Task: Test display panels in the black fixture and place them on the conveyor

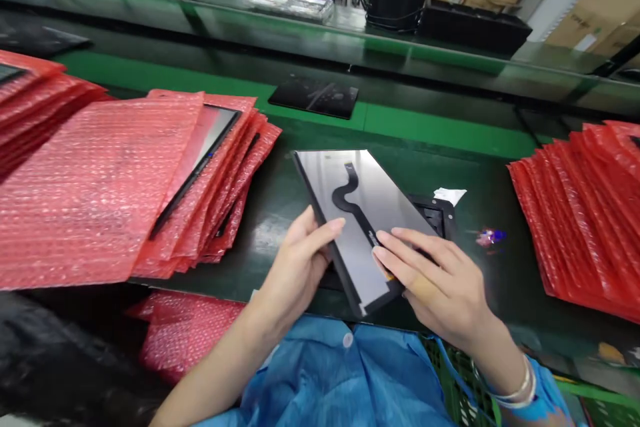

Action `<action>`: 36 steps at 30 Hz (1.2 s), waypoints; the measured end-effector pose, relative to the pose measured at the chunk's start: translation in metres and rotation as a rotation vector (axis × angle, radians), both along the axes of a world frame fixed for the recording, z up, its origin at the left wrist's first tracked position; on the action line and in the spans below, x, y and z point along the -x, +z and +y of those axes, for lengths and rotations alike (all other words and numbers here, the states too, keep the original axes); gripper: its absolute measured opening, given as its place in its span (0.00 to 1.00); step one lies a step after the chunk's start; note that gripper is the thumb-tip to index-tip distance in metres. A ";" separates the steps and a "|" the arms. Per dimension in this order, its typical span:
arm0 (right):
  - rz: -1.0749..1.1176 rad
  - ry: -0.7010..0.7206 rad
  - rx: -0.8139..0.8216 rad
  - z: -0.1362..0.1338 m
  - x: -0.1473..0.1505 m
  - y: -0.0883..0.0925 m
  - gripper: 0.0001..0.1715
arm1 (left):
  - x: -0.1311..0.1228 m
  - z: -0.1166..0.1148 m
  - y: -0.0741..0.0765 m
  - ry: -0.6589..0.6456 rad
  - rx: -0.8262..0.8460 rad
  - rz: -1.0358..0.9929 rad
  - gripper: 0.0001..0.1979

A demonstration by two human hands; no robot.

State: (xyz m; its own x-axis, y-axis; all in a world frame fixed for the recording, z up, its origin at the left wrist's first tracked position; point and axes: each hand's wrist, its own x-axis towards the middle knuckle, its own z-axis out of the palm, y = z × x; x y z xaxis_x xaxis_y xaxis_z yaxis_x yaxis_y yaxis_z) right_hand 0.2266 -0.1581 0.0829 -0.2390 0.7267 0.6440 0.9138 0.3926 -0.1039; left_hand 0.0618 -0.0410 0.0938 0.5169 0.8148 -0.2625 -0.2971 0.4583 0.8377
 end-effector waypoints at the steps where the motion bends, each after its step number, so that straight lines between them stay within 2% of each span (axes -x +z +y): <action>1: -0.026 0.019 -0.052 0.005 0.004 0.001 0.18 | 0.000 -0.002 0.001 -0.039 -0.016 -0.032 0.16; 3: 0.025 0.007 -0.113 0.010 0.005 0.000 0.18 | 0.001 -0.004 0.001 -0.131 -0.083 -0.114 0.19; 5: 0.240 -0.112 -0.186 0.010 -0.002 -0.002 0.16 | 0.007 0.002 -0.002 -0.188 -0.211 -0.182 0.24; 7: 0.615 -0.347 -0.356 0.008 -0.013 -0.006 0.10 | 0.016 0.016 -0.010 -0.134 -0.381 -0.160 0.26; 9: 1.029 -0.555 -0.448 0.005 -0.026 -0.009 0.05 | 0.027 0.033 -0.023 -0.011 -0.533 -0.028 0.27; 11: 1.340 -0.661 -0.315 0.001 -0.036 -0.012 0.13 | 0.039 0.049 -0.041 0.054 -0.621 0.161 0.29; 13: 1.485 -0.728 -0.093 -0.002 -0.043 -0.016 0.20 | 0.048 0.058 -0.058 -0.007 -0.653 0.340 0.32; 16: 1.600 -0.832 0.155 -0.005 -0.044 -0.023 0.25 | 0.056 0.060 -0.076 -0.181 -0.708 0.544 0.35; 19: 1.695 -0.884 0.342 -0.005 -0.041 -0.030 0.33 | 0.058 0.055 -0.084 -0.292 -0.822 0.673 0.36; 21: 1.701 -0.908 0.401 -0.004 -0.041 -0.033 0.34 | 0.057 0.053 -0.086 -0.332 -0.900 0.705 0.35; 27: 1.650 -0.955 0.465 -0.005 -0.046 -0.034 0.33 | 0.054 0.054 -0.094 -0.375 -1.028 0.766 0.36; 32: 1.605 -0.976 0.474 -0.002 -0.048 -0.032 0.35 | 0.053 0.053 -0.096 -0.371 -1.045 0.769 0.38; 36: 1.560 -1.002 0.460 0.002 -0.049 -0.031 0.31 | 0.053 0.051 -0.095 -0.348 -1.049 0.763 0.36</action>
